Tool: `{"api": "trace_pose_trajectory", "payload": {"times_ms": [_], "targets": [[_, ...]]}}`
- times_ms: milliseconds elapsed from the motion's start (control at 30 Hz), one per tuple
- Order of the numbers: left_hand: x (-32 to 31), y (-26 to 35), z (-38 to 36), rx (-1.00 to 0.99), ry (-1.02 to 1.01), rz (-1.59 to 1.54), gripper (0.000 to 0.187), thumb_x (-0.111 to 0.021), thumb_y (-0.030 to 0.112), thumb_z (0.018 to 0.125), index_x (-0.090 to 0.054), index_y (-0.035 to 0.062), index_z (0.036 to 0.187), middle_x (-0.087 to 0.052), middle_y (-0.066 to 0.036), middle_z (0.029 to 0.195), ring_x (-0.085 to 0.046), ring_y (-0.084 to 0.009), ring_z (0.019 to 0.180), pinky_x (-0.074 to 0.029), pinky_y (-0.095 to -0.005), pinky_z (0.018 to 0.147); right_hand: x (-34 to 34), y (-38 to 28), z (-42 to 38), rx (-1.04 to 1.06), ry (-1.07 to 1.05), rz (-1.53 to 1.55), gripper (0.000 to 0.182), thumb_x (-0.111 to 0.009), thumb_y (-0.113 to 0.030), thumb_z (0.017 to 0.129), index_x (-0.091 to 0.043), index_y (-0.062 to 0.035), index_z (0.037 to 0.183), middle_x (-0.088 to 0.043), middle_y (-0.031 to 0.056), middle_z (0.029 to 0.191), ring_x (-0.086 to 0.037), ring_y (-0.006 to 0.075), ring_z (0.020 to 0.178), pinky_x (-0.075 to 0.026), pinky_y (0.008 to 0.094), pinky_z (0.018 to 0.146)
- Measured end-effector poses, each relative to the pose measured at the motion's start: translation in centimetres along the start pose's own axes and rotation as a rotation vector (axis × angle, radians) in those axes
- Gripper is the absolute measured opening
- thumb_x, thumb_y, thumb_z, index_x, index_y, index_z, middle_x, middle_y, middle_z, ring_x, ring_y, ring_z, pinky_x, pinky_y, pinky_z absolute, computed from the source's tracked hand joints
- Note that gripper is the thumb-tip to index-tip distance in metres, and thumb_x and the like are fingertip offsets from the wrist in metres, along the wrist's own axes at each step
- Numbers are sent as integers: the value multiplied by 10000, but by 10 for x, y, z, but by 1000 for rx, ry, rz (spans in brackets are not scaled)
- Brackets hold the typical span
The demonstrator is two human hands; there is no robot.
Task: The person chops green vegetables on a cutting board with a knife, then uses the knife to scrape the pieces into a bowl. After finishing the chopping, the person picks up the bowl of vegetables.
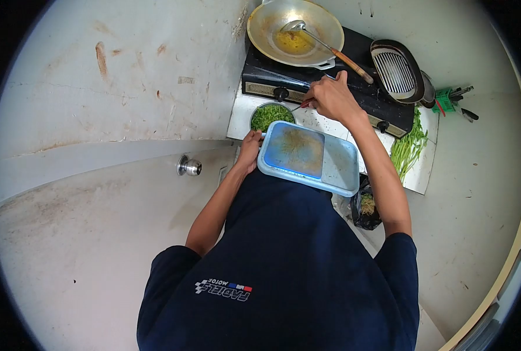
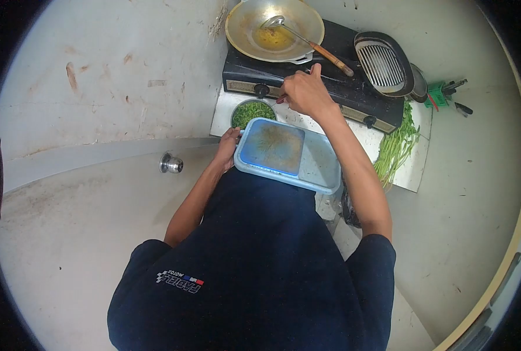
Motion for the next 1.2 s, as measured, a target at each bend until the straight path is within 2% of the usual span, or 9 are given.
{"api": "trace_pose_trajectory", "payload": {"times_ms": [233,333,433,467,567,600,900,1033,1200], "targets": [[6,-3,0,-38,-6,-29,239,-486,274,1112,-522,38,1128,-620,-89,985,-627,-161,841,-586,-323,702,-10,-5,-1,-13,-28,0,150,-730,-207,890,-839,-209,993,-734,43,885,-658,246,904,-323,454,813],[7,1,-5,-37,55,-34,226,-481,251,1114,-527,52,1016,-629,-82,950,-600,-151,760,-547,-314,666,-18,-8,-7,-92,133,64,167,-705,-278,932,-821,-201,1026,-740,62,908,-683,266,924,-413,495,793],[9,3,-8,-50,67,-68,233,-484,256,1114,-530,53,1011,-628,-80,944,-592,-149,754,-542,-313,658,-41,-22,-12,-158,225,207,139,-697,-200,923,-813,-172,995,-759,63,929,-718,295,929,-495,540,792],[11,2,-7,-55,62,-58,237,-487,262,1114,-532,53,1011,-629,-80,945,-595,-149,766,-542,-313,662,-48,-28,-14,-173,149,255,142,-688,-216,938,-803,-154,995,-758,77,949,-720,308,921,-531,517,817],[17,0,-5,-68,65,-46,251,-496,279,1113,-536,52,1014,-633,-80,948,-601,-148,793,-542,-313,672,-75,-34,-20,-193,1,207,161,-692,-225,934,-799,-127,1003,-755,91,961,-717,312,932,-532,501,825],[15,2,-9,-72,75,-55,256,-499,285,1113,-537,51,1017,-634,-81,951,-603,-148,795,-543,-313,675,-65,-40,-25,-168,27,193,180,-698,-228,927,-792,-89,993,-743,118,959,-711,323,945,-547,484,832],[21,4,-9,-131,67,-61,280,-502,322,1114,-535,55,1034,-637,-90,960,-616,-149,786,-557,-313,658,-67,-71,-45,-239,190,377,195,-691,-224,939,-736,-55,1026,-699,139,960,-695,357,930,-569,472,799],[23,6,-10,-114,63,-38,286,-501,334,1113,-525,56,1056,-636,-99,962,-620,-154,793,-561,-311,647,-77,-62,-62,-358,119,297,205,-655,-208,962,-715,-29,1042,-693,169,959,-695,377,929,-571,493,774],[16,11,-15,-163,80,-43,296,-489,344,1117,-521,56,1053,-634,-103,962,-624,-157,803,-566,-318,661,-79,-38,-104,-614,252,376,380,-557,-337,1045,-618,33,980,-696,277,930,-685,466,859,-541,534,741]]}}
Point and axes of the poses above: each hand's wrist, its own z-axis towards the middle knuckle, its own x-axis out of the back of the hand, y = z × x, the point moved 1 cm from there along z, towards the middle knuckle
